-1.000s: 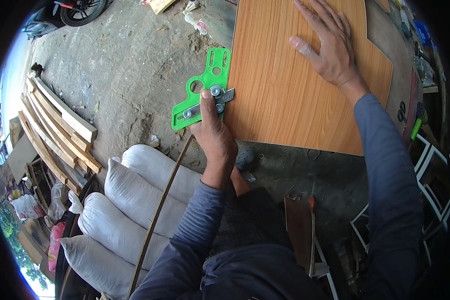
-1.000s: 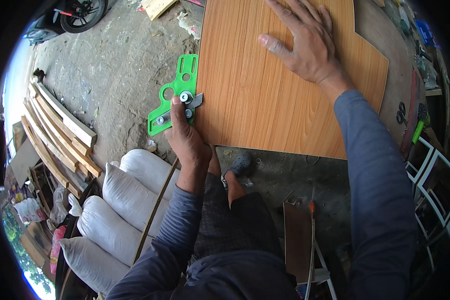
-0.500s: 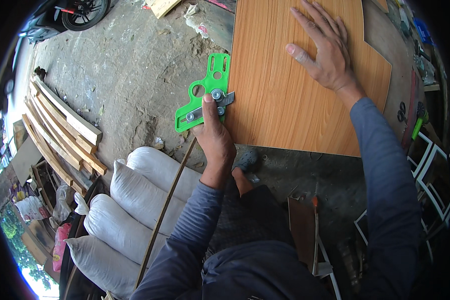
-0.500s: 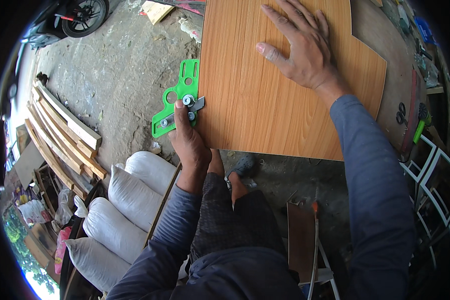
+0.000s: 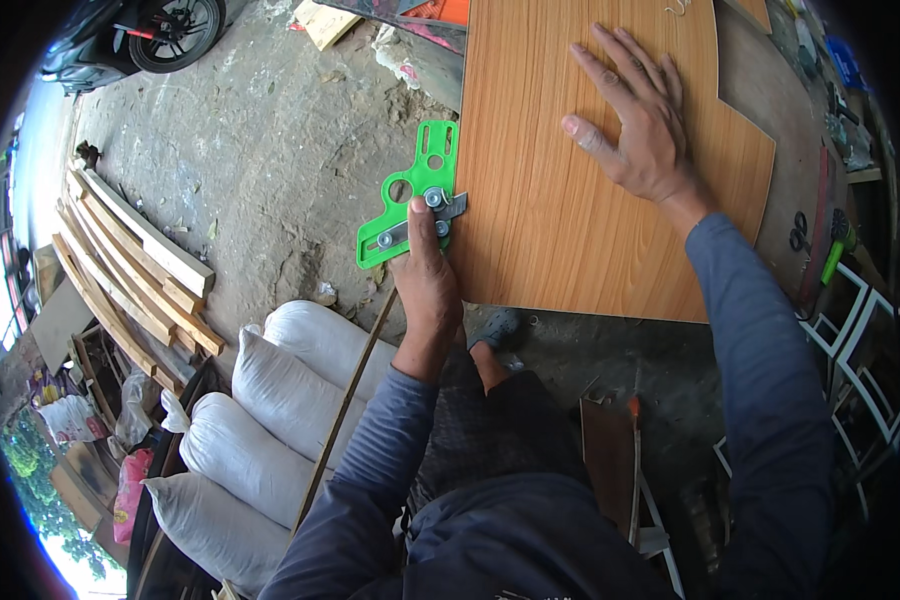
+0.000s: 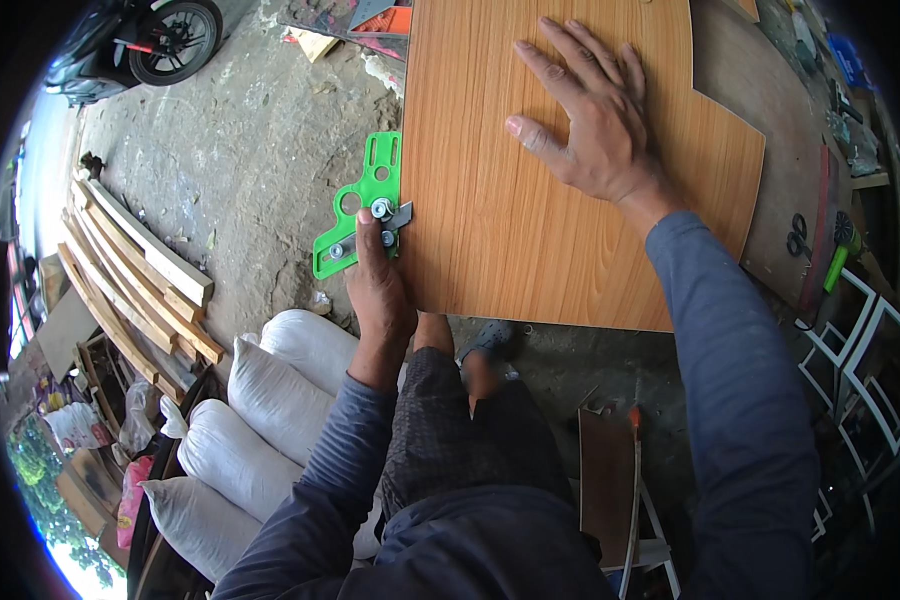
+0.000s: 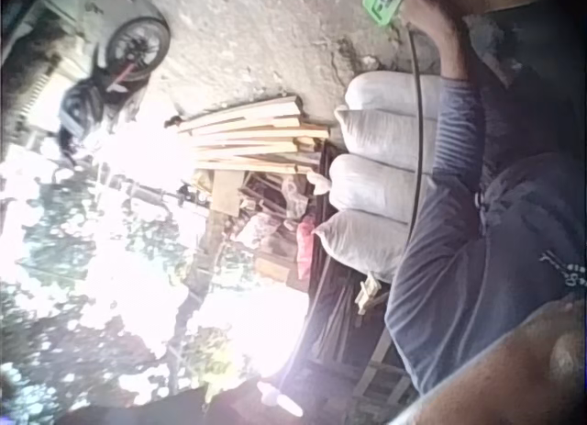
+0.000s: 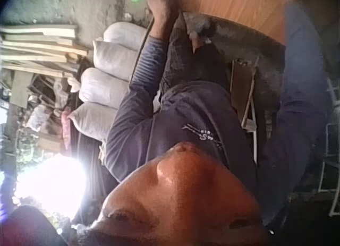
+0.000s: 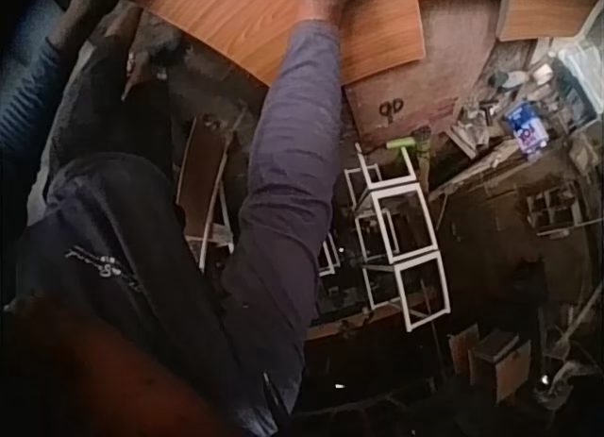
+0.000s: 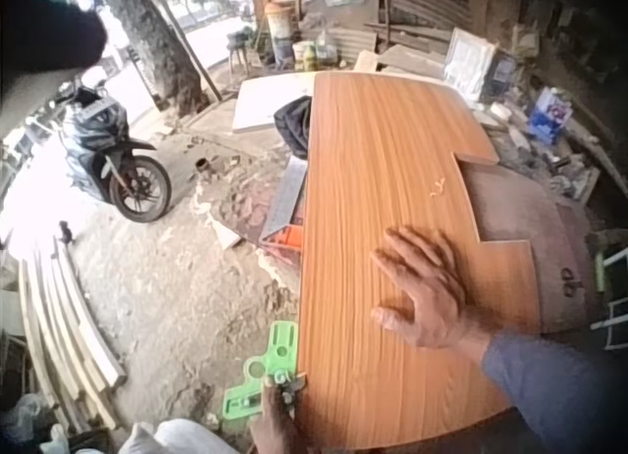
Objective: Trim excess edge banding from a wooden board using a manual edge trimmer.
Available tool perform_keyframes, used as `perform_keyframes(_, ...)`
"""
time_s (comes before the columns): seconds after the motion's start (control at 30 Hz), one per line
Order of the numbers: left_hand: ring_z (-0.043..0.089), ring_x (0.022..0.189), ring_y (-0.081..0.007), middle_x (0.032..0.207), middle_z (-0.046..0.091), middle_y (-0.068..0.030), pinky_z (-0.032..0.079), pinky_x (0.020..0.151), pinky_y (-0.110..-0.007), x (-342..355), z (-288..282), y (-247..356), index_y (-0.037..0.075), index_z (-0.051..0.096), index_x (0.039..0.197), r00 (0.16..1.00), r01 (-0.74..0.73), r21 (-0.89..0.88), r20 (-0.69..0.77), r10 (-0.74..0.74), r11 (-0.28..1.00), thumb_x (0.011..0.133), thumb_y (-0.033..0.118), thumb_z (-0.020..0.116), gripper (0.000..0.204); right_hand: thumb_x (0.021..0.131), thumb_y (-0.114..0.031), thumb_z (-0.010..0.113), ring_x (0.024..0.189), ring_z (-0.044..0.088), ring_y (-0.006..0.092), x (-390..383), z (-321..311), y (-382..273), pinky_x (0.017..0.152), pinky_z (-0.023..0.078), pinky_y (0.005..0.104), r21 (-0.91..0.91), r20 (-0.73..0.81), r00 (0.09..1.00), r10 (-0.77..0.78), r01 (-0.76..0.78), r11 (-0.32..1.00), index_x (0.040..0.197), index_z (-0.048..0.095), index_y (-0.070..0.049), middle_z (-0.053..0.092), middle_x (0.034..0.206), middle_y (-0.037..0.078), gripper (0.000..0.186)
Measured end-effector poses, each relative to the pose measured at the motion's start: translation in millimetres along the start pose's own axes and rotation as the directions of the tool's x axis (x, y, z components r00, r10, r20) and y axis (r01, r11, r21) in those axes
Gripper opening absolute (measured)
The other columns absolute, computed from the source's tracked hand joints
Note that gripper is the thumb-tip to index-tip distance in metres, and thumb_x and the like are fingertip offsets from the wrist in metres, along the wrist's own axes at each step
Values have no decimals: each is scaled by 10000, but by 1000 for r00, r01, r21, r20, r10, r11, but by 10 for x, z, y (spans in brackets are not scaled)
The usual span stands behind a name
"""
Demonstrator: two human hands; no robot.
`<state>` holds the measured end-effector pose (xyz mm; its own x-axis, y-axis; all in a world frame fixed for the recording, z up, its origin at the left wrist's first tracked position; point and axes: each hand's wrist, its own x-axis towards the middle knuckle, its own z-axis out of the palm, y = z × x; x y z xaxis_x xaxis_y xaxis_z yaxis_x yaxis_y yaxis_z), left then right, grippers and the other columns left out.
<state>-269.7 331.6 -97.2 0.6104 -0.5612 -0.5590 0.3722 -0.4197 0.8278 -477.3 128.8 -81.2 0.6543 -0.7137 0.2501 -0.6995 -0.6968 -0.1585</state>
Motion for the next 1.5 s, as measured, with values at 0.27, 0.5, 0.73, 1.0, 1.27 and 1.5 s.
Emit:
perform_keyframes(0.27, 584, 1012, -161, 1143, 663, -122, 456, 922, -324, 12, 22, 118, -22, 631, 1307, 993, 105, 153, 43, -113, 983, 1036, 642, 483, 732, 932, -608, 617, 1536, 302, 325, -5, -36, -21, 1239, 90, 644, 17, -4, 1000, 20, -19, 1000, 1520, 533, -193, 407, 1629, 110, 724)
perform_keyframes(0.5, 636, 1085, -309, 1226, 651, -295, 450, 998, -393, 130, -71, 14, -20, 513, 1454, 990, -57, 460, 140, -9, 886, 1084, 647, 281, 797, 922, -576, 635, 1538, 296, 315, 33, -81, -62, 1248, 84, 625, 44, 29, 999, 34, -35, 998, 1524, 526, -197, 402, 1629, 102, 720)
perform_keyframes(0.73, 636, 1031, -327, 1101, 666, -326, 469, 942, -416, 140, 46, 157, -46, 574, 1343, 992, -22, 469, 121, -39, 883, 1075, 674, 239, 839, 918, -552, 643, 1541, 288, 304, 35, -126, -55, 1250, 78, 618, 62, 50, 997, 54, -57, 996, 1535, 511, -212, 393, 1634, 93, 717)
perform_keyframes(1.0, 646, 1025, -383, 1071, 670, -354, 464, 933, -427, 216, 50, 139, -50, 581, 1309, 983, -128, 518, 179, 39, 846, 1074, 674, 236, 836, 912, -542, 652, 1544, 284, 301, 30, -123, -73, 1253, 74, 615, 69, 51, 997, 65, -68, 995, 1543, 502, -226, 391, 1637, 90, 722)
perform_keyframes(1.27, 542, 1345, -392, 1423, 568, -302, 377, 1124, -399, 219, 151, 392, 1, 393, 1540, 971, -2, 572, 197, -134, 820, 1084, 653, 197, 819, 916, -545, 647, 1538, 296, 303, 24, -145, -64, 1253, 79, 599, 73, 52, 996, 75, -79, 994, 1529, 523, -222, 401, 1632, 94, 704)
perform_keyframes(1.5, 545, 1352, -411, 1453, 547, -313, 394, 1112, -416, 308, 228, 489, -3, 408, 1538, 970, -33, 603, 210, -119, 797, 1078, 664, 185, 840, 913, -535, 648, 1532, 306, 302, 35, -142, -78, 1248, 73, 611, 89, 51, 996, 73, -77, 993, 1520, 534, -207, 399, 1634, 94, 699)
